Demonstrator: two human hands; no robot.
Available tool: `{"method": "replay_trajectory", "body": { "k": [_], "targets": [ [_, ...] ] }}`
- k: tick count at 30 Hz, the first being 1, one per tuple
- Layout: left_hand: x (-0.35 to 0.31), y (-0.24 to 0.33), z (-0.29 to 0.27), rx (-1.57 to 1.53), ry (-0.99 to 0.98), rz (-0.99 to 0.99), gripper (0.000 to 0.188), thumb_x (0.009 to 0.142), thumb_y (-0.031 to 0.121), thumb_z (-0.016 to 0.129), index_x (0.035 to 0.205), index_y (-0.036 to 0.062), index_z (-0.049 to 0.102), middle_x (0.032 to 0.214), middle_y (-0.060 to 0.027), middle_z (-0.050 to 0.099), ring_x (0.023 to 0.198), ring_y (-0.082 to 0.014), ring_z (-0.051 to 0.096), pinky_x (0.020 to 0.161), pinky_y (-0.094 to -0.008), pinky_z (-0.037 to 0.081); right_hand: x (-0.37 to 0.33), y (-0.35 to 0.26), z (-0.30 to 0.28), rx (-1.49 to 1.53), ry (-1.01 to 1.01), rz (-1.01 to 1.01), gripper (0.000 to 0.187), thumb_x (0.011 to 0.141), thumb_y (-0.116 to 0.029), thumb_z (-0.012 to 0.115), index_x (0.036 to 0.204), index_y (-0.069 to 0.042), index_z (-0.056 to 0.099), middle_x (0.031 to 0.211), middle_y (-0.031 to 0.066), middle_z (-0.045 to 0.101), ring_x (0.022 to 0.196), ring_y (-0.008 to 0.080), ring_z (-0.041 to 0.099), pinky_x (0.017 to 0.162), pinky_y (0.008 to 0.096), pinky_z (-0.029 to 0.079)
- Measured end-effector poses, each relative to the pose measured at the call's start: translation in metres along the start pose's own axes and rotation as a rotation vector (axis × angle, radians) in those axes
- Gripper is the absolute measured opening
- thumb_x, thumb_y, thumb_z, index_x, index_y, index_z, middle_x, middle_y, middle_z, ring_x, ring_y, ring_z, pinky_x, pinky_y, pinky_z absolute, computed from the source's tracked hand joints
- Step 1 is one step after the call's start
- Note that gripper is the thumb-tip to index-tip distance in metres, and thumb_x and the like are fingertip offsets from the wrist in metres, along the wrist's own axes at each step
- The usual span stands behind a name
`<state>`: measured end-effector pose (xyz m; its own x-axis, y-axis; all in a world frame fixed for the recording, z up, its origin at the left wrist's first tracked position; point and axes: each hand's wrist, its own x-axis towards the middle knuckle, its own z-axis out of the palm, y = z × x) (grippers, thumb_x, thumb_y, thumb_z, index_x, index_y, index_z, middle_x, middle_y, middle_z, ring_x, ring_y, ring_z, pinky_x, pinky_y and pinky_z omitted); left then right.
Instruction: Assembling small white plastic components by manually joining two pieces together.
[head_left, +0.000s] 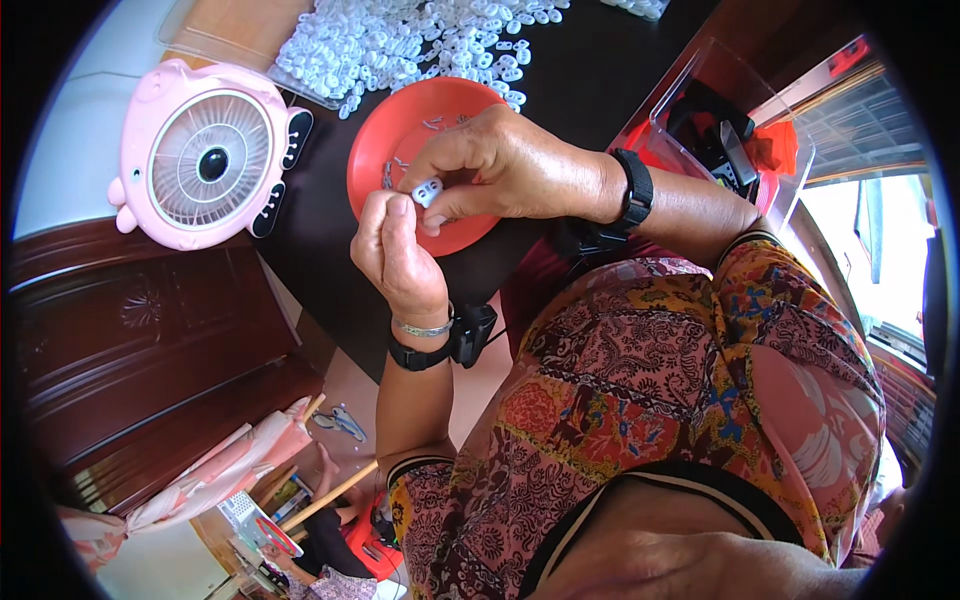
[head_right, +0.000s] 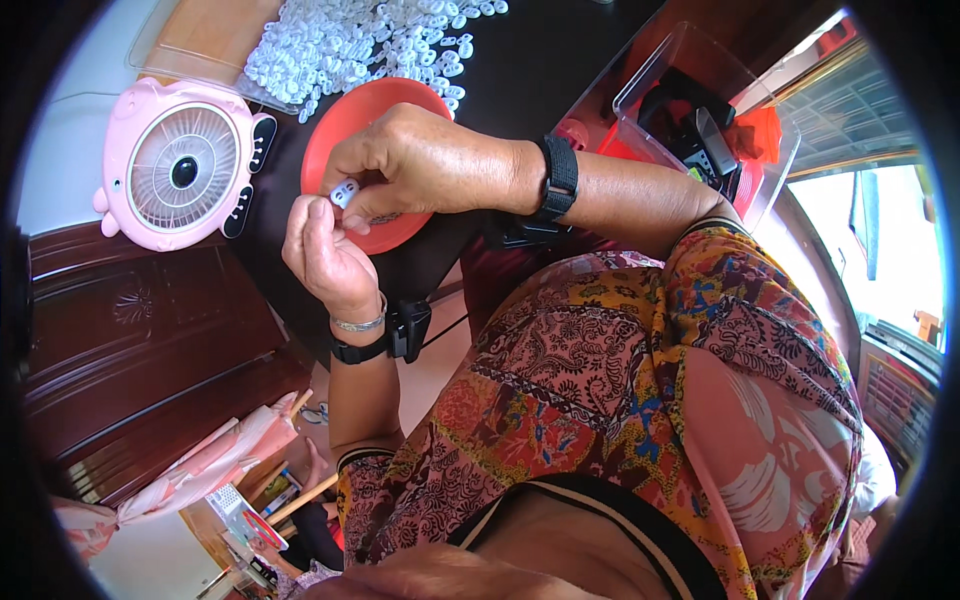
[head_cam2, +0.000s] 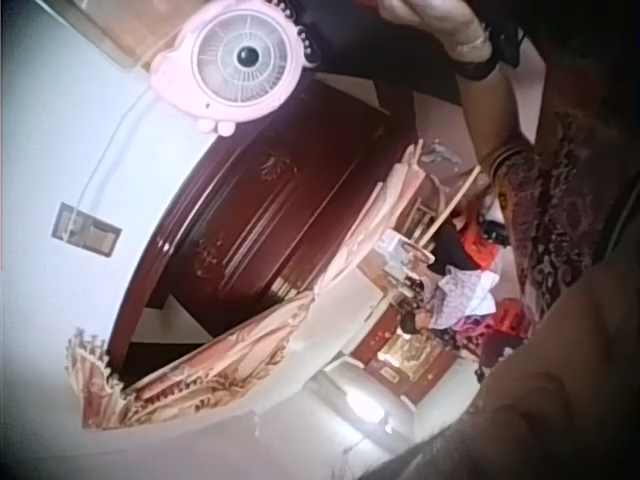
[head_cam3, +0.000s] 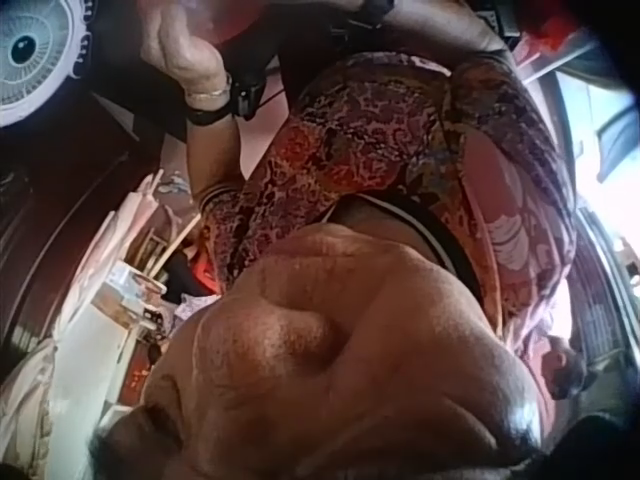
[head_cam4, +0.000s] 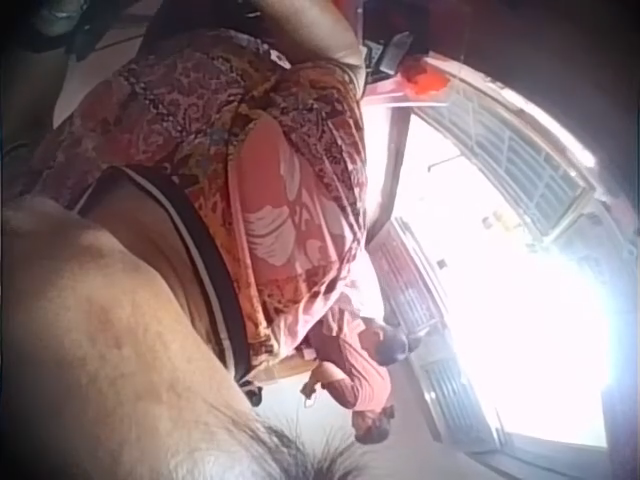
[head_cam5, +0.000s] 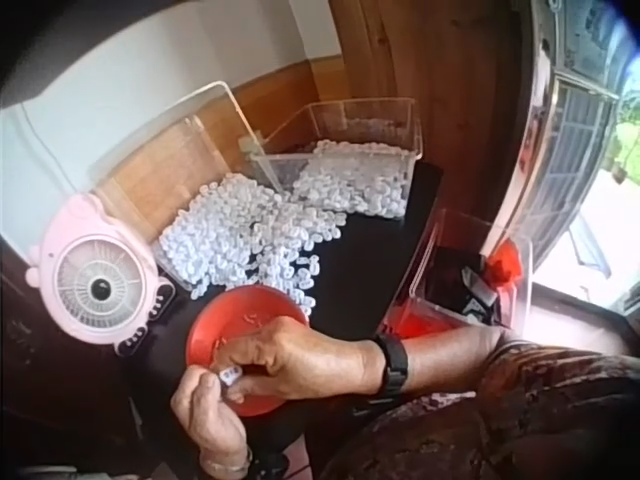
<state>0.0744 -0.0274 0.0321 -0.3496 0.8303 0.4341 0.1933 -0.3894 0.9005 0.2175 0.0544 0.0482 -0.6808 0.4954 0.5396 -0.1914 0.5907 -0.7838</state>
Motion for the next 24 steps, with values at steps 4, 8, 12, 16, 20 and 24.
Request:
{"method": "replay_trajectory", "body": {
  "k": [4,8,12,16,20,24],
  "targets": [
    [0.001,0.003,0.003,-0.029,-0.043,-0.048,0.025,0.089,0.014,0.047,0.067,0.0023,0.047,0.064,0.0001,0.042,0.057,-0.0071,0.039,0.052,-0.0224,0.029,-0.003,-0.003,-0.006,-0.056,0.008,0.003,0.024,0.074,-0.009,0.076,0.095,-0.002,0.066,0.085,0.0099,0.068,0.078,0.0216,0.066,0.068,0.0295,0.052],
    [-0.001,0.0,0.002,-0.087,-0.064,-0.095,0.026,0.091,0.014,0.045,0.067,0.0027,0.047,0.061,-0.0021,0.045,0.055,-0.0097,0.043,0.052,-0.0239,0.031,-0.004,-0.004,-0.014,-0.078,0.0,-0.033,0.021,0.075,-0.007,0.073,0.094,-0.003,0.065,0.085,0.0098,0.067,0.079,0.0242,0.066,0.069,0.0317,0.052],
    [0.002,-0.005,-0.004,-0.046,-0.097,-0.051,0.028,0.089,0.015,0.043,0.067,-0.0003,0.049,0.06,-0.0071,0.05,0.057,-0.0132,0.046,0.057,-0.0269,0.037,0.001,-0.015,-0.056,-0.299,0.149,-0.121,0.023,0.078,-0.012,0.073,0.097,-0.003,0.066,0.084,0.008,0.068,0.077,0.0208,0.067,0.068,0.0296,0.053],
    [0.003,-0.008,-0.005,-0.077,-0.102,-0.05,0.027,0.089,0.014,0.041,0.067,-0.0002,0.049,0.061,-0.0071,0.051,0.056,-0.0134,0.046,0.057,-0.0268,0.037,0.012,-0.028,-0.125,-0.667,0.383,-0.082,0.018,0.082,-0.014,0.068,0.098,-0.004,0.067,0.08,0.0086,0.067,0.073,0.0143,0.066,0.065,0.0255,0.051],
    [0.005,-0.006,-0.004,-0.072,-0.106,-0.065,0.027,0.089,0.014,0.041,0.068,-0.0003,0.05,0.062,-0.0071,0.052,0.056,-0.013,0.046,0.058,-0.0265,0.037,0.03,-0.068,-0.177,-0.702,0.55,-0.138,0.021,0.077,-0.006,0.069,0.095,0.003,0.065,0.079,0.0113,0.065,0.071,0.0136,0.062,0.064,0.0258,0.049],
    [0.003,-0.01,-0.007,-0.069,-0.103,-0.054,0.026,0.089,0.013,0.041,0.069,-0.0006,0.051,0.062,-0.0072,0.053,0.056,-0.0124,0.046,0.058,-0.0256,0.037,0.045,-0.051,-0.23,-1.229,0.649,-0.194,0.028,0.076,-0.015,0.068,0.1,-0.001,0.067,0.088,0.0149,0.068,0.079,0.0305,0.066,0.071,0.0346,0.052]
  ]
}}
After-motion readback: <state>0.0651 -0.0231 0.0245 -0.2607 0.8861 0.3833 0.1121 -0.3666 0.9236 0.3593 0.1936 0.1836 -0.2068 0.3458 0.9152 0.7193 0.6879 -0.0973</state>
